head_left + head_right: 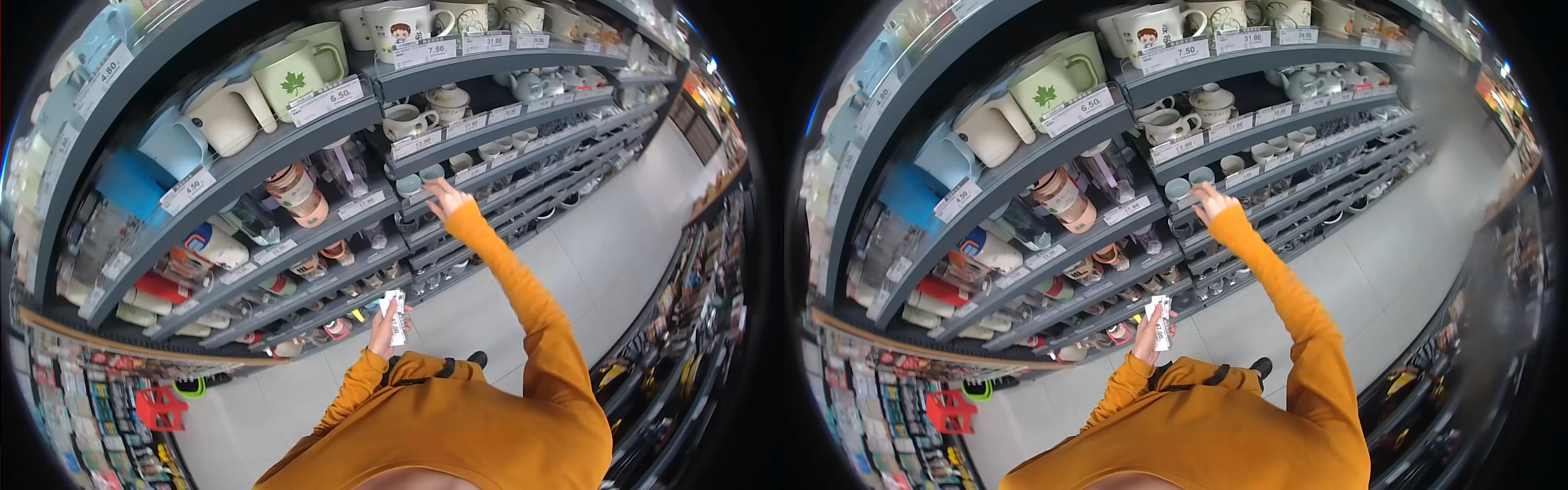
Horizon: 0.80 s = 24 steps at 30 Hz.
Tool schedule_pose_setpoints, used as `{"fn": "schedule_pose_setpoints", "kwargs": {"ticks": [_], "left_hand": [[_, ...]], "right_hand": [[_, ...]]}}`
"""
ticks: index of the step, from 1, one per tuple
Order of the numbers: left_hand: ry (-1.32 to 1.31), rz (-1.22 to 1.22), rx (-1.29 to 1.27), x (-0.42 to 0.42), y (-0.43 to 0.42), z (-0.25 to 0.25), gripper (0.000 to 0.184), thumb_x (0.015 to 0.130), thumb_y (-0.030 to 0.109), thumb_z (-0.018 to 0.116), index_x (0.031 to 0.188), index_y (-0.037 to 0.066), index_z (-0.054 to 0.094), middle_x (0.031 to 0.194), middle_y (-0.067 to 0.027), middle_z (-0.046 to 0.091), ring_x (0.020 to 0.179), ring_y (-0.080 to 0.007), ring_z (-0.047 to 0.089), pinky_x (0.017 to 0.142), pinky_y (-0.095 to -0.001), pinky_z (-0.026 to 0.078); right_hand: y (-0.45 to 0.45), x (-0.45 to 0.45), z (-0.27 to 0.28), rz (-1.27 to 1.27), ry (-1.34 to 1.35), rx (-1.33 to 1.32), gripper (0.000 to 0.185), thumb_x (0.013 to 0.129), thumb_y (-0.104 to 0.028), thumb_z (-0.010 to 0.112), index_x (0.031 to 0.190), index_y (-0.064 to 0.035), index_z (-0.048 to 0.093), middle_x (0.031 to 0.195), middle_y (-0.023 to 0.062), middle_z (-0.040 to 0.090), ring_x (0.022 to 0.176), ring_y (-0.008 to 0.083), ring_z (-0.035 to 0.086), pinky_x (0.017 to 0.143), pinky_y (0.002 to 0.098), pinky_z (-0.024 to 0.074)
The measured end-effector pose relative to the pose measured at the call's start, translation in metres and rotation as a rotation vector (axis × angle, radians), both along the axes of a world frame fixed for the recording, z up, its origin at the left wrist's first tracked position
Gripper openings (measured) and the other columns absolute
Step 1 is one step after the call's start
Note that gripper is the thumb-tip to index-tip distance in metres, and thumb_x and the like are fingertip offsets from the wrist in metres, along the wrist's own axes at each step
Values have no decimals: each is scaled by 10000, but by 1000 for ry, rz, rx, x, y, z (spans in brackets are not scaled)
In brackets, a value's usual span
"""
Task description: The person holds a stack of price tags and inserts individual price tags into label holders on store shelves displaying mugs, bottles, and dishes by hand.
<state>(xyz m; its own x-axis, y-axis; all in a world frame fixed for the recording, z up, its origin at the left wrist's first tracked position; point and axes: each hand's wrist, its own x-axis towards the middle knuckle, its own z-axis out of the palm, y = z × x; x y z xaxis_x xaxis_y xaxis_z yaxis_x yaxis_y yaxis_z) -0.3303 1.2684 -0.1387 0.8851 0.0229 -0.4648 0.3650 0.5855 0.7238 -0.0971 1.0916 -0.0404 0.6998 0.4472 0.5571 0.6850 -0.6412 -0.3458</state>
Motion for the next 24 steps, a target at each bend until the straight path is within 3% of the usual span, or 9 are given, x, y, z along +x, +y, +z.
{"fn": "schedule_pose_setpoints", "kwargs": {"ticks": [4,7,11,13,16,20,22,23,24], "left_hand": [[-37,142,2,-14,-68,24,579,1001,321,446,1485,189,155,959,-145,608,609,-173,551,507,-262,433],[-74,279,-36,-27,-108,25,559,1010,296,419,1473,206,118,969,-172,617,622,-166,563,540,-259,456],[4,390,-55,-34,-145,2,353,1005,341,419,1222,62,433,989,-131,634,641,-158,566,540,-258,465],[-12,440,-35,-36,-164,16,369,1002,349,426,1197,38,467,990,-121,643,650,-146,570,550,-249,478],[-3,493,-68,-38,-186,22,368,1000,342,434,1233,59,471,962,-107,644,646,-147,569,558,-255,475],[-24,593,12,-36,-201,32,357,999,343,441,1220,68,493,917,-96,642,634,-140,562,547,-250,462],[-35,639,70,-33,-205,36,360,996,354,445,1213,70,495,903,-93,638,621,-139,558,537,-250,456],[-40,657,97,-31,-206,37,362,995,359,448,1210,72,497,896,-92,636,615,-138,557,532,-251,453],[-51,671,108,-28,-208,35,380,988,389,457,1190,71,502,884,-94,632,594,-134,550,515,-251,445]], "right_hand": [[-13,54,-21,54,21,-204,182,863,-240,608,1001,-122,603,1032,51,598,810,318,638,658,443,508],[-19,70,-17,150,38,-229,134,853,-254,615,915,-135,612,958,45,630,799,310,639,653,430,507],[-17,108,-19,326,128,-288,137,821,-269,658,902,-159,643,859,34,679,816,285,650,679,393,514],[-17,115,-16,359,198,-293,160,820,-283,662,942,-181,676,883,44,691,832,279,655,703,384,518],[-30,120,-9,376,95,-249,167,825,-292,662,950,-188,702,880,53,695,831,274,658,710,384,519],[-47,112,5,373,187,26,161,840,-285,656,933,-164,708,877,94,683,715,251,653,642,364,516],[-70,72,7,522,596,284,129,842,-136,671,965,-97,675,908,21,674,652,113,608,596,250,488],[-69,56,-35,865,736,658,172,849,-94,656,1020,-78,644,903,13,670,639,70,580,547,221,470],[-89,25,-40,926,978,653,204,853,-95,647,1056,-79,626,897,39,672,693,76,594,576,217,484]]}}
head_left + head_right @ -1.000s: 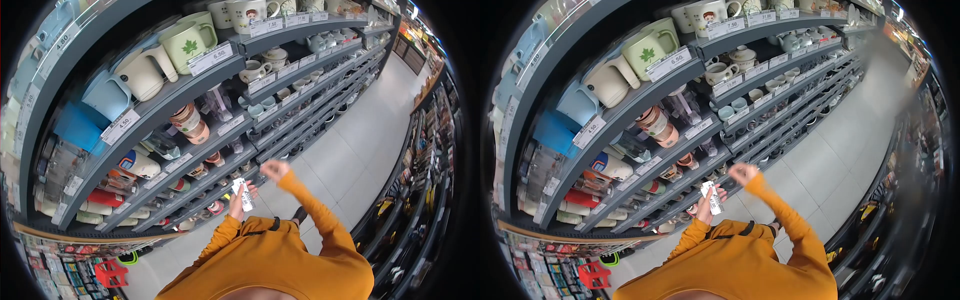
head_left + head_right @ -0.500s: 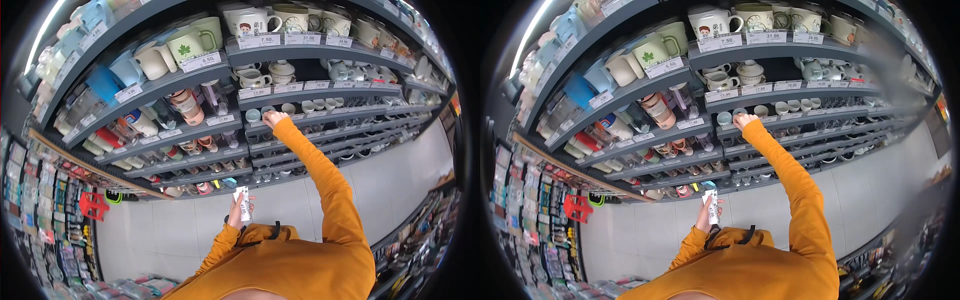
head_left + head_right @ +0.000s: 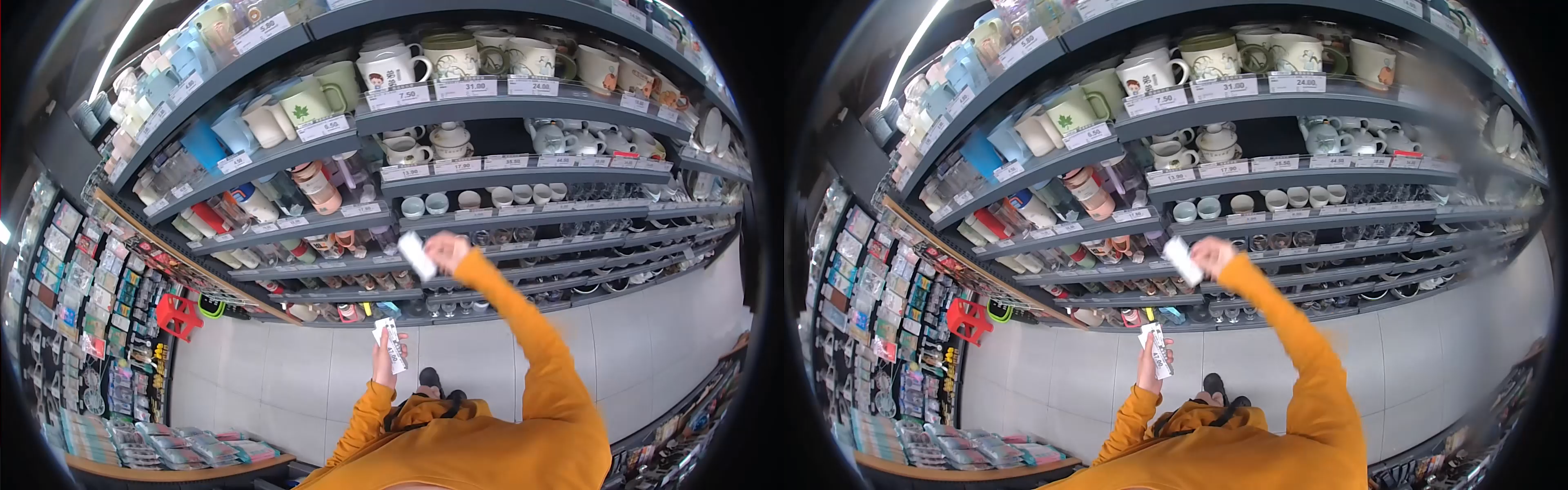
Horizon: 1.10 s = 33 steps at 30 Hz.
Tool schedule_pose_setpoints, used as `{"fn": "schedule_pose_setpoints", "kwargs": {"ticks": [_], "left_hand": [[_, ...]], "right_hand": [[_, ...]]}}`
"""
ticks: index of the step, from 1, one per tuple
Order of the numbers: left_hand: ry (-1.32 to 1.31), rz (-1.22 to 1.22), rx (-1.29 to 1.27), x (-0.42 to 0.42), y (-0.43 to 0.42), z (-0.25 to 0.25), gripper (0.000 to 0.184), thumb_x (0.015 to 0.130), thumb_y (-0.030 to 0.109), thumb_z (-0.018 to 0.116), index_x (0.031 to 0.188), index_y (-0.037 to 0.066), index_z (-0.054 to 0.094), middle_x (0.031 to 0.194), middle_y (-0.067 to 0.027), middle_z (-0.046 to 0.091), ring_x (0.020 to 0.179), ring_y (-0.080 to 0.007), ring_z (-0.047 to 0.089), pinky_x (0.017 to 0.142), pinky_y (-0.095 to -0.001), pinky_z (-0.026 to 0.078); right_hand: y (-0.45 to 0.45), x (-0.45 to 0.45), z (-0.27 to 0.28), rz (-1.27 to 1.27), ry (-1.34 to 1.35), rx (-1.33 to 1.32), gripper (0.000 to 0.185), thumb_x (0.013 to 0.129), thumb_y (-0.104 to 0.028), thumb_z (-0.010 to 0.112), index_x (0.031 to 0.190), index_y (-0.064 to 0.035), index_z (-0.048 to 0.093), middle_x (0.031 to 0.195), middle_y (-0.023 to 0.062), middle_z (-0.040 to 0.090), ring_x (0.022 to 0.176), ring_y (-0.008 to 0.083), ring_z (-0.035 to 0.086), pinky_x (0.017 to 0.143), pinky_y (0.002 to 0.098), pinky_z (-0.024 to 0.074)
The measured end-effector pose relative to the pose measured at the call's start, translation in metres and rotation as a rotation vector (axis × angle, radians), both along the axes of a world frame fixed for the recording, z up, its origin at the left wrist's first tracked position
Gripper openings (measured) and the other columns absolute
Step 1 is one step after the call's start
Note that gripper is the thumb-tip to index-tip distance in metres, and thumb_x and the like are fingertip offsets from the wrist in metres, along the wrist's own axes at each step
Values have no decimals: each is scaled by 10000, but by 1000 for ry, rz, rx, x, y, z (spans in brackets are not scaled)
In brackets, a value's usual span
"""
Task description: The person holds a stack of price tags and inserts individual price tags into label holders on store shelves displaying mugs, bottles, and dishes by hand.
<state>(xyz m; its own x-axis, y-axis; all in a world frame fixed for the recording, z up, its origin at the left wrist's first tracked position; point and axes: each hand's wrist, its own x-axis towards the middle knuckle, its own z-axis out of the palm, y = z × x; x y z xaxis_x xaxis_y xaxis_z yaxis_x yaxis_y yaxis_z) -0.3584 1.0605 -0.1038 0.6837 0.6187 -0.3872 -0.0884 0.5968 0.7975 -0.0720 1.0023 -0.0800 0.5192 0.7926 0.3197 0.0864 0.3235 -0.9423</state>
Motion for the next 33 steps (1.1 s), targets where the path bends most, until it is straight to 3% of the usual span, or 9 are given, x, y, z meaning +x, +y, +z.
{"fn": "schedule_pose_setpoints", "kwargs": {"ticks": [1,3,5,7,11,17,25,30,33], "left_hand": [[-2,5,14,3,-3,0,395,985,404,456,1179,63,505,881,-91,632,596,-128,550,516,-248,443],[-10,6,34,13,-14,-1,428,979,434,456,1157,48,511,874,-85,632,601,-115,549,517,-243,438],[53,-8,63,25,-25,-15,375,970,393,501,1085,39,548,853,-62,619,614,-111,568,521,-246,452],[113,-39,204,40,-42,-21,332,965,352,529,1056,34,561,843,-52,614,623,-111,579,516,-250,458],[99,-208,112,52,-60,-21,261,967,241,537,1098,16,557,899,-60,634,674,-127,618,546,-270,492],[2,-273,69,76,-73,8,246,978,229,517,1101,16,518,893,-88,624,661,-154,606,551,-264,487],[-77,-370,16,106,-60,32,281,985,294,498,1082,31,519,862,-91,611,585,-134,529,491,-249,405],[-129,-380,-9,125,-57,35,297,993,300,476,1081,21,527,853,-92,618,584,-129,528,494,-244,403],[-139,-381,-34,137,-57,35,332,998,302,463,1133,5,527,848,-90,617,593,-125,529,500,-244,408]], "right_hand": [[-27,-36,19,54,116,-334,207,844,-94,660,1047,-77,626,883,25,673,717,74,602,568,210,482],[-47,-93,-17,28,146,-64,177,814,-131,716,971,-88,645,812,-25,672,566,39,551,441,194,409],[-80,-127,-22,16,336,-436,181,808,-177,745,931,-86,648,791,-17,672,546,38,535,443,198,406],[-98,-141,-41,9,421,-386,200,808,-210,755,927,-92,647,776,-15,672,525,37,517,438,199,399],[-128,-102,-3,38,90,-444,200,814,-226,749,924,-89,652,802,-6,674,583,56,562,502,218,454],[-117,30,174,-741,-724,21,149,873,-151,623,1002,-77,642,973,64,668,661,169,623,613,285,502],[-59,106,294,-1028,-1168,-341,332,892,-362,578,1147,-151,600,1144,17,609,843,320,651,745,432,510],[-61,135,315,-819,-997,-283,187,830,-275,683,900,-103,698,933,8,668,685,246,651,654,356,513],[-65,144,329,-607,-809,-231,139,788,-193,741,854,-74,713,774,30,682,477,89,566,470,238,446]]}}
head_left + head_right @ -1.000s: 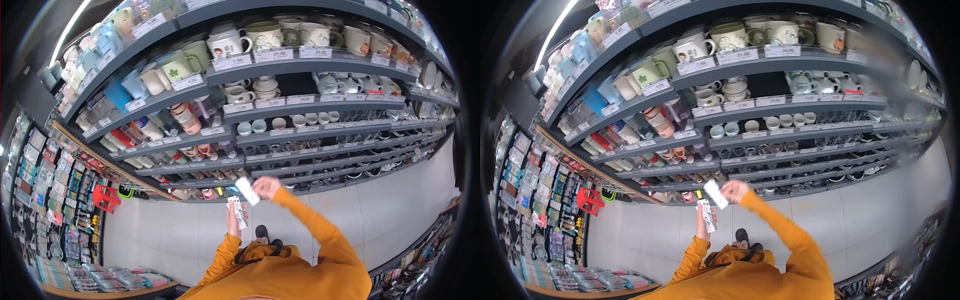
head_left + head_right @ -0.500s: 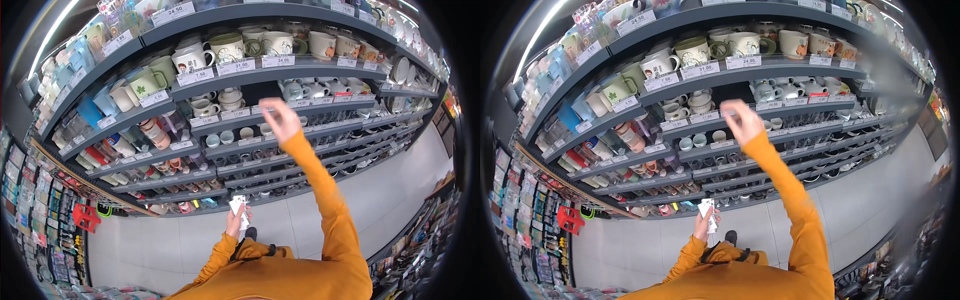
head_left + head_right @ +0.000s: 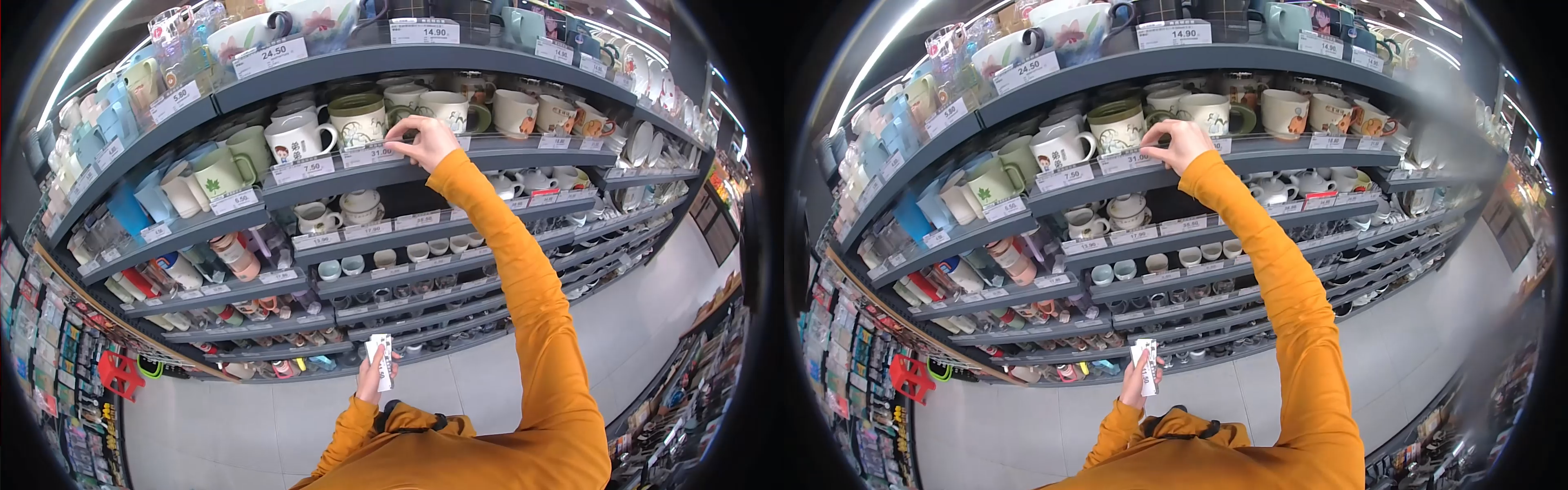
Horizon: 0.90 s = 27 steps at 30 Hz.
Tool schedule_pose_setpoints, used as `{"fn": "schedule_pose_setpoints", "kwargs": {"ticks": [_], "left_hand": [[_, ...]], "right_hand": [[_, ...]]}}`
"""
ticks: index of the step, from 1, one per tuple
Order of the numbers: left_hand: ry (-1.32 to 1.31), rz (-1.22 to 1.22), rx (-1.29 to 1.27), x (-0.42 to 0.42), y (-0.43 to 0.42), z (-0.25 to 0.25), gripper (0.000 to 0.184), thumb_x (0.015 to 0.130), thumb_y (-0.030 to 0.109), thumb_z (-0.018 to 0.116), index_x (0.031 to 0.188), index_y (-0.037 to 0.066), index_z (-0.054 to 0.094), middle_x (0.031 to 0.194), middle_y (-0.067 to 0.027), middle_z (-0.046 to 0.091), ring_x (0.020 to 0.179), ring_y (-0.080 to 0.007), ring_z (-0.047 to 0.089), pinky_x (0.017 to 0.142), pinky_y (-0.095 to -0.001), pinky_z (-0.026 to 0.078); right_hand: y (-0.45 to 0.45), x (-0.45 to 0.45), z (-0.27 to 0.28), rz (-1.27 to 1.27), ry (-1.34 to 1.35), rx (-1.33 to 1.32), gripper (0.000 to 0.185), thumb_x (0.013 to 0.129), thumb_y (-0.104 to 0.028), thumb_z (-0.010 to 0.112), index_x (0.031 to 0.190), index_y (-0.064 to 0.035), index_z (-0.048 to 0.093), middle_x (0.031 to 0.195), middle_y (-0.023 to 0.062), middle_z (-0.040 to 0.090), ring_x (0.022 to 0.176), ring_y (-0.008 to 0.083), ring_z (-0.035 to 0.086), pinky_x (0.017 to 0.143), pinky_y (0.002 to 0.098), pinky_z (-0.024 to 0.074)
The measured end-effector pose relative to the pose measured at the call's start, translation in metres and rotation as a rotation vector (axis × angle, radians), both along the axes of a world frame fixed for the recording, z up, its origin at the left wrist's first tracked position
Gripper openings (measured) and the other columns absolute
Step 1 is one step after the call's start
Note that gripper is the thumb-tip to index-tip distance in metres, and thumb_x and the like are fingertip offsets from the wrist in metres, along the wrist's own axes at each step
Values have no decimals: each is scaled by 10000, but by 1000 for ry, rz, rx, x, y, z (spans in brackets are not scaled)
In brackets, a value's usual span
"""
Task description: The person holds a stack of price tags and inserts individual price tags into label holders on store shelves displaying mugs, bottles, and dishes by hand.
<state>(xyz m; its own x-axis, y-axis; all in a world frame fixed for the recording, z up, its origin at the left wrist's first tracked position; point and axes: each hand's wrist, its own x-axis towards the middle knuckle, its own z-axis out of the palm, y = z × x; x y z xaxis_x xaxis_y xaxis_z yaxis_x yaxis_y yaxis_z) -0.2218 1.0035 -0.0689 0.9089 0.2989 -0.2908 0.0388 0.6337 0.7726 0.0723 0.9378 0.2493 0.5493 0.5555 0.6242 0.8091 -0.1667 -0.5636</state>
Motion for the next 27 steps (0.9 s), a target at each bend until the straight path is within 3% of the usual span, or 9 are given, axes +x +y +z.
{"fn": "schedule_pose_setpoints", "kwargs": {"ticks": [1,8,12,17,20,21,24,25,27], "left_hand": [[-9,-4,-5,4,1,-1,345,999,306,460,1150,2,524,848,-88,616,594,-124,528,501,-244,408],[-9,14,-3,36,-7,13,373,1000,319,456,1192,5,520,845,-77,619,591,-113,524,503,-241,413],[-16,-23,56,57,-26,19,414,1004,324,434,1264,5,478,856,-61,592,583,-118,502,509,-237,400],[-101,120,4,63,-76,23,414,1012,333,410,1228,-3,520,905,-71,632,661,-117,562,565,-241,450],[-66,243,-36,55,-109,22,424,1011,341,410,1212,-13,528,922,-80,636,692,-133,578,605,-251,465],[-33,277,24,49,-118,23,442,1011,347,406,1205,-30,528,942,-96,639,767,-155,613,684,-276,500],[-63,397,-4,41,-134,27,436,1006,346,418,1222,-21,512,957,-80,629,840,-166,625,727,-276,515],[-105,421,9,38,-137,32,439,1013,339,398,1235,-25,501,1122,-110,615,1010,-195,607,859,-322,502],[-171,542,51,43,-147,43,440,1018,328,382,1253,-30,483,1233,-125,569,1110,-213,560,944,-349,456]], "right_hand": [[1,8,1,50,31,34,163,778,-174,753,875,-50,711,729,25,686,432,74,539,410,226,412],[-5,20,30,187,111,-112,182,799,-159,727,911,-16,710,776,51,703,406,82,535,399,229,430],[-8,36,27,273,-63,-225,175,831,-173,686,912,-19,701,785,75,709,404,107,548,418,248,457],[-9,39,28,227,-177,-283,165,873,-243,637,923,-86,640,854,33,715,425,145,568,470,281,484],[-22,40,18,266,-264,-18,173,876,-250,643,922,-83,644,758,46,660,476,136,577,473,286,448],[-35,28,17,196,-277,51,172,877,-257,630,914,-90,644,823,71,675,555,192,619,575,321,490],[-74,0,-17,126,-196,197,176,878,-248,632,916,-77,644,818,71,676,580,189,609,575,314,485],[-88,-9,-41,208,-98,210,178,885,-242,629,923,-69,641,820,73,677,585,177,606,572,309,483],[-113,-37,-122,256,165,112,186,909,-220,612,948,-40,631,801,79,677,564,139,592,529,292,470]]}}
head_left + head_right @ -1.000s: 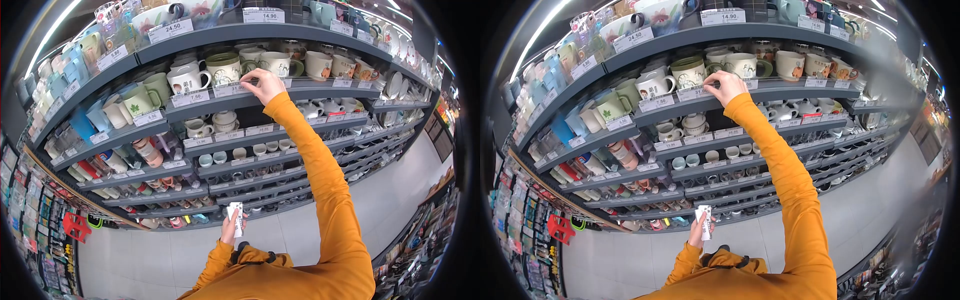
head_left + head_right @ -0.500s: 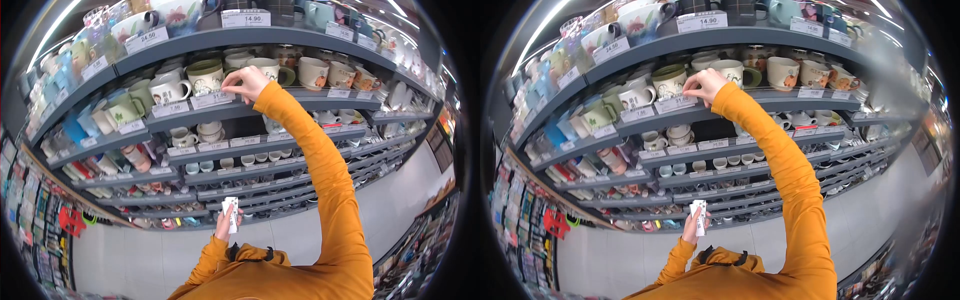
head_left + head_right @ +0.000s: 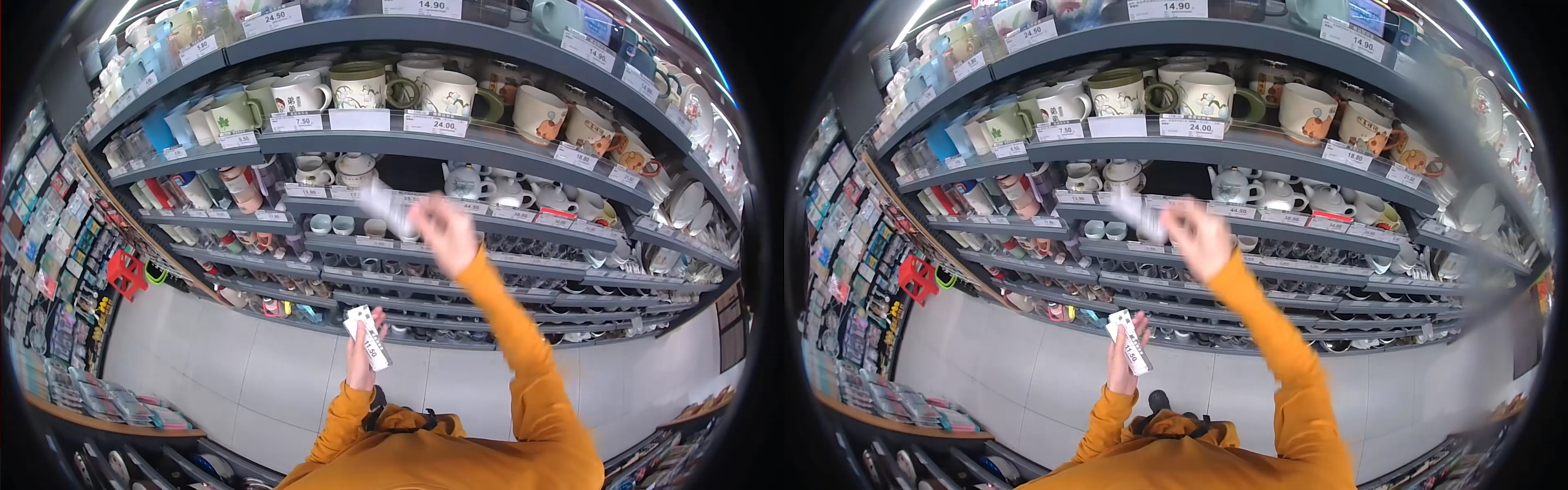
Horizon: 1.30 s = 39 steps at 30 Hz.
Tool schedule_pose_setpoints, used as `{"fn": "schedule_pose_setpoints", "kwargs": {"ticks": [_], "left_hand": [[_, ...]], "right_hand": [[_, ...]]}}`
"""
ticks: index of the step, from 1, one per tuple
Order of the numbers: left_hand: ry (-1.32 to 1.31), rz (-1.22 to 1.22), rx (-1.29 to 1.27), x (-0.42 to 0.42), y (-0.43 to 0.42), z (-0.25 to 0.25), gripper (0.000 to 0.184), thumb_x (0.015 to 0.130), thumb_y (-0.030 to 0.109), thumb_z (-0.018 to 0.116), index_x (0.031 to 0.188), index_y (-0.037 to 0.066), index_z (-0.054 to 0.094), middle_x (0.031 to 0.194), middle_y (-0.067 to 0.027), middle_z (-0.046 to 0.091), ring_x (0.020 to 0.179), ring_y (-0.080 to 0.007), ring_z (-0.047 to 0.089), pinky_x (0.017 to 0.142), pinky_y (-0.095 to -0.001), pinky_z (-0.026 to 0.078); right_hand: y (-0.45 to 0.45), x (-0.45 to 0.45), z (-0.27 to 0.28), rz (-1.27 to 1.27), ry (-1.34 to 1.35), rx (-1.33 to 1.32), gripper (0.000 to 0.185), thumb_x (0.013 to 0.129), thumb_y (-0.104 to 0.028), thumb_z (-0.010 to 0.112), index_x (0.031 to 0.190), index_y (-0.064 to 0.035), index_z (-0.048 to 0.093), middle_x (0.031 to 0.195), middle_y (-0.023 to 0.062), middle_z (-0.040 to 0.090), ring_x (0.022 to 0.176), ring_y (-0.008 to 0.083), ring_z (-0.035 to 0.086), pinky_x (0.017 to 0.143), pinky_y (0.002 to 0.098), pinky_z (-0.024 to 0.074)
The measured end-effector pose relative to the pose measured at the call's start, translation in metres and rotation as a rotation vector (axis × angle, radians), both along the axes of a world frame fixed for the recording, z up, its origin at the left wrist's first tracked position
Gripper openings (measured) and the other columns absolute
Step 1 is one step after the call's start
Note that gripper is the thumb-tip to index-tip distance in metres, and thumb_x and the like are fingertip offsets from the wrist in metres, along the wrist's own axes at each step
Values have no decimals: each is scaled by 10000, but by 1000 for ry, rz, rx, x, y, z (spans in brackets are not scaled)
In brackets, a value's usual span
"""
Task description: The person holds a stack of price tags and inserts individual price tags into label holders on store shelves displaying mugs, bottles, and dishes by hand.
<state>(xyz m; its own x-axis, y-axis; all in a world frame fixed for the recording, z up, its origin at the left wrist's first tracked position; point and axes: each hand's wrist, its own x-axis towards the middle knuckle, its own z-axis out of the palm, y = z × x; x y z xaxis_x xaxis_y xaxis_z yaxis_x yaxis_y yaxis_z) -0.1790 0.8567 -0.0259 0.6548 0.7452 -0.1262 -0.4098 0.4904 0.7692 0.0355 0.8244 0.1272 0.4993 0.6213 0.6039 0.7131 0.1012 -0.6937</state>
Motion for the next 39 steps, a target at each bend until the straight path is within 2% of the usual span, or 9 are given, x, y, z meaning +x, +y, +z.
{"fn": "schedule_pose_setpoints", "kwargs": {"ticks": [3,8,11,15,20,27,32,35,39], "left_hand": [[-38,40,45,0,-2,-5,444,1027,303,355,1293,-43,438,1358,-133,492,1237,-234,471,1054,-388,371],[2,71,17,-10,-4,-12,410,1020,295,386,1219,-54,466,1222,-150,564,1094,-243,572,961,-368,451],[-5,142,-40,-12,-12,-3,386,1011,302,422,1167,-45,488,999,-98,595,883,-201,614,783,-314,505],[38,70,-46,-18,-18,-7,353,1008,299,435,1173,-4,506,814,-40,567,640,-129,548,582,-265,463],[90,-22,-55,-27,-21,-30,320,996,254,461,1212,21,496,869,-67,599,622,-131,545,558,-256,445],[103,92,-114,-34,-24,-48,267,989,251,469,1154,44,494,952,-74,607,651,-142,557,571,-259,464],[133,141,-199,-32,-15,-71,463,997,465,360,1050,39,533,792,-54,580,592,-122,530,501,-251,430],[73,23,-171,-31,-20,-71,463,994,480,362,1038,58,547,809,-37,592,611,-112,544,513,-246,434],[328,-6,29,-30,-34,-103,340,987,297,491,1209,43,535,924,-46,627,693,-116,595,586,-245,472]], "right_hand": [[-37,-56,-108,307,374,-351,142,907,-158,621,998,-51,647,751,30,642,523,66,577,471,237,474],[-44,-54,-123,623,454,-491,160,919,-177,609,1008,-62,674,853,57,698,569,106,645,507,238,511],[-20,-16,-68,295,187,-386,254,897,-318,614,984,-86,673,869,67,693,563,155,641,574,288,504],[34,50,-36,-208,-332,-114,264,871,-253,620,1096,-115,608,1138,92,616,781,316,651,702,411,527],[53,82,-41,-212,-391,-342,172,865,-221,630,957,-80,663,929,93,658,778,306,659,673,391,527],[14,45,-38,-59,-29,20,153,851,-189,671,902,-46,678,800,65,667,480,122,576,517,290,483],[-61,-71,-174,391,895,-271,151,860,-180,684,920,-42,688,849,32,675,476,61,522,404,203,421],[-93,-118,-198,279,1020,-520,189,876,-226,683,907,-40,686,684,6,638,486,63,538,447,214,414],[-106,-126,-204,335,746,-607,253,845,-322,704,886,-72,700,596,38,627,483,84,551,465,232,418]]}}
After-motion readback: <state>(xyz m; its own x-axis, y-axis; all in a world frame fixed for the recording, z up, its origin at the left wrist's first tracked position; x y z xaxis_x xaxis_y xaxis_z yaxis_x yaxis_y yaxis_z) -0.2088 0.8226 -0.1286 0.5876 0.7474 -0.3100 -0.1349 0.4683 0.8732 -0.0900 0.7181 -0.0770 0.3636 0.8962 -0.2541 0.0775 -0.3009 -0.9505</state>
